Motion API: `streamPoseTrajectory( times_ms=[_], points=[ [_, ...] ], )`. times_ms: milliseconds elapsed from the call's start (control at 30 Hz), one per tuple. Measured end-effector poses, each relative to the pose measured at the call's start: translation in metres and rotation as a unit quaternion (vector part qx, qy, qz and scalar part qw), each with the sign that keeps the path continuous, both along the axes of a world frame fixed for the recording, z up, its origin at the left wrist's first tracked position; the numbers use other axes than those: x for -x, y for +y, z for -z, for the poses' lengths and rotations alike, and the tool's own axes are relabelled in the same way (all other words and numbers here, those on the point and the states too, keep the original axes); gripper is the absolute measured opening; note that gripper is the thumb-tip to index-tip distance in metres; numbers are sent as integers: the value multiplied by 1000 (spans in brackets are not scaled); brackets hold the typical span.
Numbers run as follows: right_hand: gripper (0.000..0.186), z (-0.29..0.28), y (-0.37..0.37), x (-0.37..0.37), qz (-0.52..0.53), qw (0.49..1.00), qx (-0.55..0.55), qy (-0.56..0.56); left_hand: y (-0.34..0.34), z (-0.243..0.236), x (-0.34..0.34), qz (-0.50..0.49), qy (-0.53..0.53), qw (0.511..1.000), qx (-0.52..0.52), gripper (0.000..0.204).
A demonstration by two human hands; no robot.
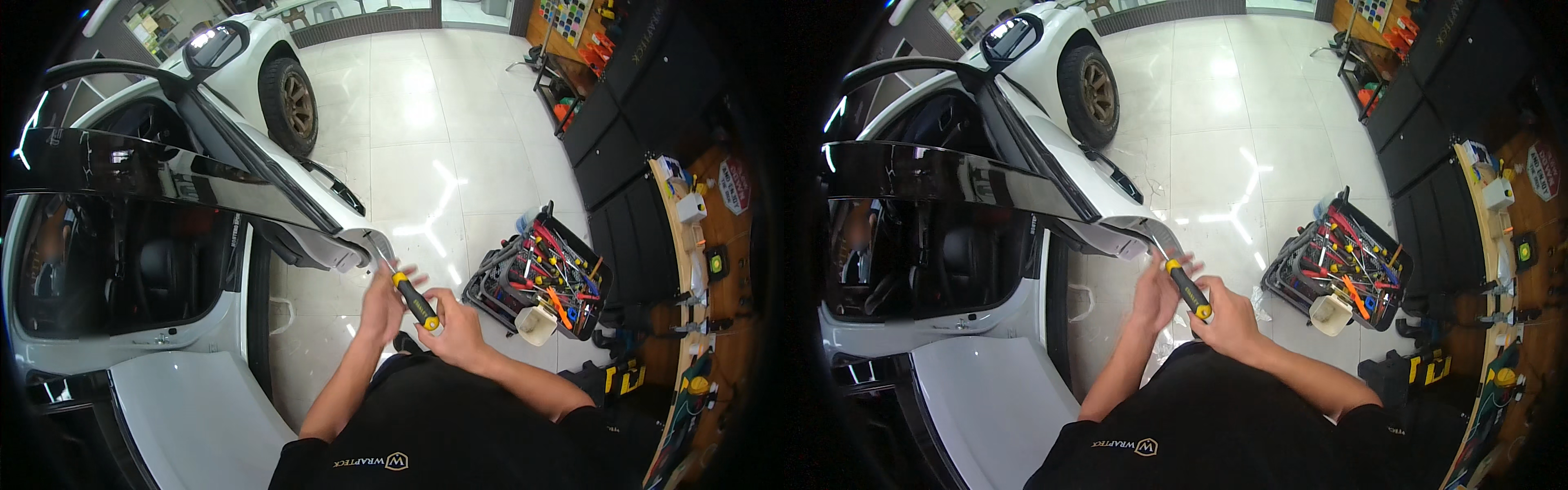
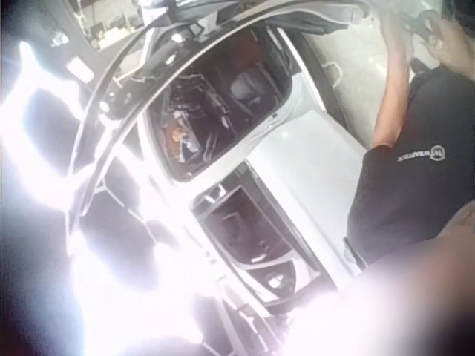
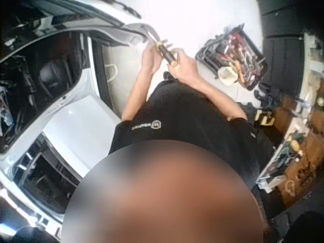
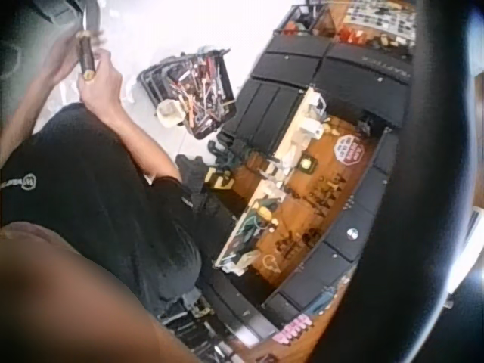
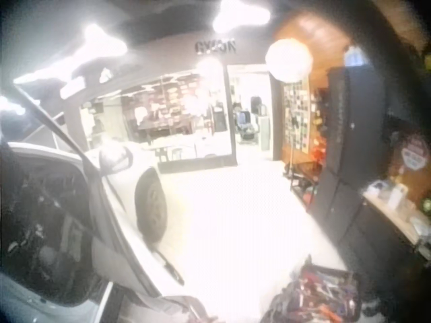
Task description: The person removes several small plastic clips and trim pieces from the exterior of a white car door using a pry tool and hands. The person then removes the door handle assembly.
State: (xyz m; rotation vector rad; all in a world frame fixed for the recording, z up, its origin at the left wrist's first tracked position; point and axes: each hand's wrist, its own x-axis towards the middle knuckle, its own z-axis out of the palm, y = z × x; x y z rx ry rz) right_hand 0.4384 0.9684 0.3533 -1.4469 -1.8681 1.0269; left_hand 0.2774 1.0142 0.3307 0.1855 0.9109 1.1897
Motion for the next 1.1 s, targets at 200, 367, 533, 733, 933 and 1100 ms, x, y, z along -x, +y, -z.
streamPoseTrajectory(
  times_ms=[200,367,533,733,933,1100],
  points=[
    [36,6,8,4,-57,997,-40,30,-43,32,11,84,56,995,2,30],
    [37,31,146,14,10,987,-3,161,-40,26,4,39,-27,999,13,31],
    [61,53,250,98,-109,973,148,140,-49,31,-3,-34,-108,993,-33,33],
    [63,68,250,118,-101,980,25,170,-49,32,-23,-114,-76,990,-29,34],
    [61,72,248,114,-70,983,-15,167,-52,30,-40,-176,-167,969,-53,29],
    [62,69,261,115,-83,982,-33,167,-38,24,-54,-216,56,974,28,37]
  ],
)
